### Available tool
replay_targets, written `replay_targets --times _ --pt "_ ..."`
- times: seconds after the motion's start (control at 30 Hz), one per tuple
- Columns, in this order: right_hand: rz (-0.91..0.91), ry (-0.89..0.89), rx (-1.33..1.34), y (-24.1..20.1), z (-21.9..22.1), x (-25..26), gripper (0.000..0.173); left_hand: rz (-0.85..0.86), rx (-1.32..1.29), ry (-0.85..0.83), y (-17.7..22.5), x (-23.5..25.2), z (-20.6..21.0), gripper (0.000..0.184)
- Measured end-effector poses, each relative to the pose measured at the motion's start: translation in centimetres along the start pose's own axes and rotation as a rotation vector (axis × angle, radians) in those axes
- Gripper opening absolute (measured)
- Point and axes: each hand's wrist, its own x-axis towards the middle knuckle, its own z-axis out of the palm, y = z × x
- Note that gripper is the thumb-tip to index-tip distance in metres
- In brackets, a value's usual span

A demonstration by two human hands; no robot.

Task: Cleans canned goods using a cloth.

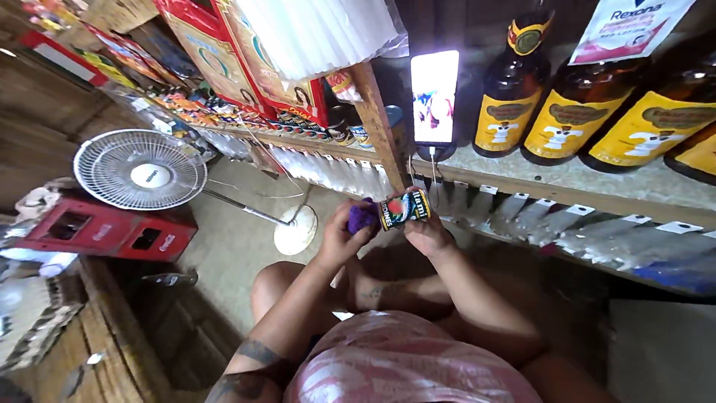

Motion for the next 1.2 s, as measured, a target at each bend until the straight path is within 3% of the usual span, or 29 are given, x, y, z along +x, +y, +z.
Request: replay_targets --times 0.1,0.2,0.4,0.57,0.63,0.73,0.87,1.03,1.2 --pt "-0.045 -0.099 -0.003 0.4 -0.9 0.1 0.061 -0.004 0.305 -0.039 -0.3 -0.4 0.0 0.03" --pt "-0.071 -0.055 -0.024 0.5 -0.9 0.0 0.063 -0.042 0.397 -0.106 0.2 -0.8 0.2 0.031" --pt "0.017 0.101 -0.018 -0.6 0.5 -0.2 0.07 -0.061 -0.059 -0.215 1.4 -0.6 -0.5 0.03" --pt "0.035 0.007 0.065 -0.3 -0.1 -0.1 0.069 -0.102 -0.29 -0.048 2.0 -0.2 -0.1 0.024" --pt "0.018 -0.01 0.067 -0.2 0.1 -0.2 0.062 -0.062 -0.221 0.008 1.6 0.0 0.2 0.023" --pt "-0.046 -0.082 0.051 0.0 -0.2 -0.3 0.057 0.019 0.116 -0.016 0.6 0.1 0.1 0.031" --pt "-0.081 -0.051 -0.003 0.2 -0.8 -0.1 0.06 -0.043 0.342 -0.12 0.6 -0.2 0.4 0.034" --pt "0.006 0.125 -0.029 -0.9 0.4 -0.2 0.072 0.002 0.118 -0.206 1.0 -0.1 -0.1 0.036" --pt "0.033 0.064 0.063 -0.5 0.2 -0.2 0.065 -0.015 -0.172 -0.068 1.3 0.2 0.1 0.025"
